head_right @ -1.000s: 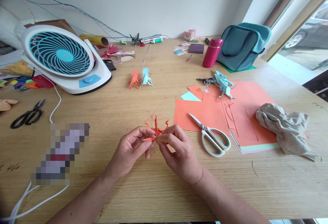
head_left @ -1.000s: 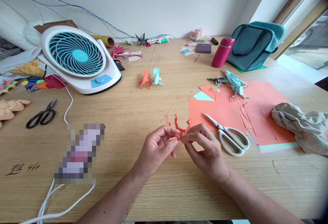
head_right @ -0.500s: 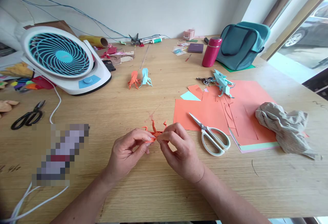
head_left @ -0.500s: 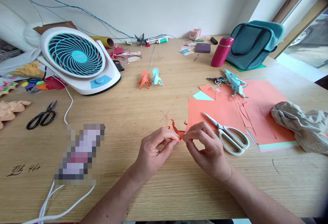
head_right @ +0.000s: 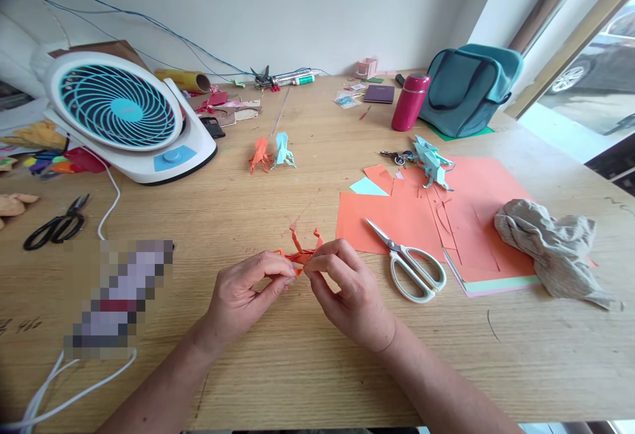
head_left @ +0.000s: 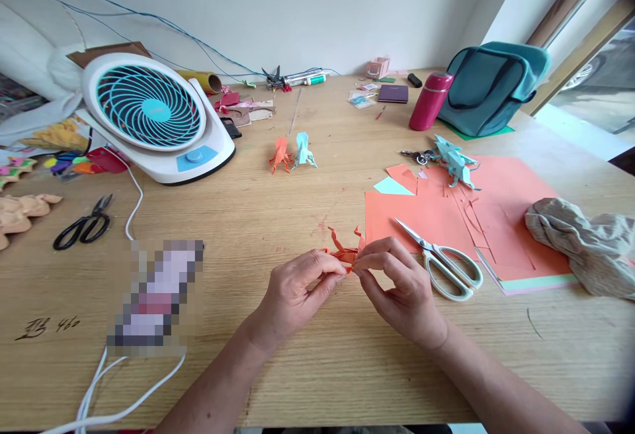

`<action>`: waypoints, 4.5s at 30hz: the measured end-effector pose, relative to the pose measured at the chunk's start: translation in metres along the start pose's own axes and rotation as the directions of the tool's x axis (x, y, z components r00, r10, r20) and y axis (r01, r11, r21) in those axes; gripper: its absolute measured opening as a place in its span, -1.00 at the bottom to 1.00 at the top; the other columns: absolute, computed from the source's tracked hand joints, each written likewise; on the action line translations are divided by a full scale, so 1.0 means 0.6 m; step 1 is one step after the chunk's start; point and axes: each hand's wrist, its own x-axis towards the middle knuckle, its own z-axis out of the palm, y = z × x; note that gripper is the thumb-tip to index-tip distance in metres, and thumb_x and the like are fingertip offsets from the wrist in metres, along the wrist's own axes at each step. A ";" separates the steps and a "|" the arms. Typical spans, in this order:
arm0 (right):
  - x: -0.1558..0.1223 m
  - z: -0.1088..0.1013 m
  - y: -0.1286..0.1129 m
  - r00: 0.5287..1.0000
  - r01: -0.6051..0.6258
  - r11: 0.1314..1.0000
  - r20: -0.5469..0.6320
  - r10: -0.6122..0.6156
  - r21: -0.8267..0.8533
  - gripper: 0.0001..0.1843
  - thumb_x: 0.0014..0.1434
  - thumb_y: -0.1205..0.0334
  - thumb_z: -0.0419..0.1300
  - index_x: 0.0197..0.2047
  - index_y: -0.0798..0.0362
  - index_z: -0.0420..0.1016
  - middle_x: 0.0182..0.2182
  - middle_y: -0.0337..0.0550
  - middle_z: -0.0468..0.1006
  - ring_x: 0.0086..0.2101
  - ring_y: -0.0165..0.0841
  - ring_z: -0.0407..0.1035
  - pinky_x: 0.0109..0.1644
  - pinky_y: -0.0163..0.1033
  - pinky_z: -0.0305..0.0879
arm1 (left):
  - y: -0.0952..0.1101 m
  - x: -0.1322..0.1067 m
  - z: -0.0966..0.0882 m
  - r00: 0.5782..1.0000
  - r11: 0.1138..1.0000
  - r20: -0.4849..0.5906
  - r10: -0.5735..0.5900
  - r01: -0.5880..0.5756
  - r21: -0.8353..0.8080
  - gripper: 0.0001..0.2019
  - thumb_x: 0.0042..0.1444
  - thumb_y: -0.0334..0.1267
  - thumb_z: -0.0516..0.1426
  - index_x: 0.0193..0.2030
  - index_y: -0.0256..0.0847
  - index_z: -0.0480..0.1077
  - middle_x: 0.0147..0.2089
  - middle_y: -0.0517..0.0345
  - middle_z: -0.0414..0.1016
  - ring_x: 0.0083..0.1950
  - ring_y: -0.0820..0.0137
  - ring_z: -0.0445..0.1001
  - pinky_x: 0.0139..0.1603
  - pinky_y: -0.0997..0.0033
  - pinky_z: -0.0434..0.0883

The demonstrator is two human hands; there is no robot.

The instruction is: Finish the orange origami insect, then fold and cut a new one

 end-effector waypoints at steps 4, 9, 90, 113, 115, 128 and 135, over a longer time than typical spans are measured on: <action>-0.003 0.003 -0.001 1.000 -0.005 1.000 -0.019 0.005 -0.021 -0.71 0.24 0.54 0.15 -0.10 -0.04 0.42 -0.25 -0.12 0.46 -0.25 -0.32 0.43 -0.22 -0.17 0.45 | 0.009 -0.003 0.008 0.979 0.977 -0.061 -0.194 0.187 -0.103 -0.91 0.18 -0.42 0.23 -0.21 -0.17 0.49 -0.27 0.18 0.63 -0.29 0.46 0.60 -0.23 0.55 0.54; -0.007 0.007 0.000 0.998 -0.009 0.998 -0.061 0.005 -0.061 -0.72 0.23 0.54 0.16 -0.11 -0.05 0.41 -0.26 -0.12 0.47 -0.25 -0.31 0.43 -0.22 -0.15 0.46 | 0.017 -0.005 0.024 0.911 0.902 -0.105 -0.398 0.368 -0.226 -0.99 0.17 -0.34 0.24 -0.26 -0.20 0.51 -0.37 0.19 0.61 -0.48 0.52 0.49 -0.42 0.58 0.50; -0.006 0.010 -0.006 1.000 -0.005 1.000 -0.029 0.005 -0.004 -0.74 0.24 0.55 0.17 -0.11 0.00 0.43 -0.33 -0.16 0.41 -0.30 -0.35 0.36 -0.28 -0.22 0.40 | 0.008 -0.011 0.021 0.982 0.982 -0.030 -0.186 0.185 -0.032 -0.89 0.20 -0.46 0.19 -0.19 -0.17 0.43 -0.34 0.26 0.46 -0.46 0.59 0.31 -0.46 0.60 0.27; -0.009 0.010 -0.004 1.000 0.013 1.000 -0.017 -0.013 -0.003 -0.77 0.27 0.52 0.16 -0.11 0.00 0.43 -0.31 -0.16 0.43 -0.30 -0.35 0.37 -0.28 -0.21 0.41 | 0.012 -0.006 0.016 0.977 0.975 -0.012 -0.213 0.212 -0.065 -0.93 0.24 -0.39 0.19 -0.27 -0.17 0.40 -0.38 0.26 0.46 -0.47 0.56 0.29 -0.45 0.57 0.25; -0.009 0.010 -0.005 1.000 0.015 1.000 -0.024 -0.015 -0.003 -0.77 0.26 0.52 0.17 -0.11 0.00 0.43 -0.31 -0.16 0.42 -0.30 -0.35 0.37 -0.28 -0.22 0.40 | 0.011 -0.006 0.017 0.974 0.969 -0.019 -0.226 0.223 -0.104 -0.93 0.23 -0.39 0.20 -0.27 -0.17 0.41 -0.37 0.25 0.48 -0.46 0.56 0.32 -0.45 0.57 0.27; -0.008 0.008 -0.010 1.000 0.027 0.999 -0.012 -0.028 -0.036 -0.76 0.26 0.53 0.15 -0.10 0.00 0.43 -0.31 -0.15 0.41 -0.30 -0.34 0.36 -0.29 -0.20 0.41 | 0.014 -0.003 0.016 0.988 0.986 -0.048 -0.148 0.143 -0.089 -0.89 0.19 -0.47 0.18 -0.28 -0.17 0.43 -0.30 0.18 0.51 -0.39 0.53 0.41 -0.47 0.57 0.31; -0.009 0.009 -0.010 1.000 0.026 0.999 0.004 -0.026 -0.027 -0.77 0.26 0.53 0.15 -0.11 0.01 0.41 -0.31 -0.14 0.41 -0.30 -0.35 0.35 -0.28 -0.21 0.40 | 0.011 -0.002 0.012 0.992 0.988 0.017 -0.125 0.126 -0.087 -0.87 0.22 -0.48 0.17 -0.27 -0.16 0.41 -0.30 0.22 0.46 -0.41 0.56 0.32 -0.46 0.59 0.26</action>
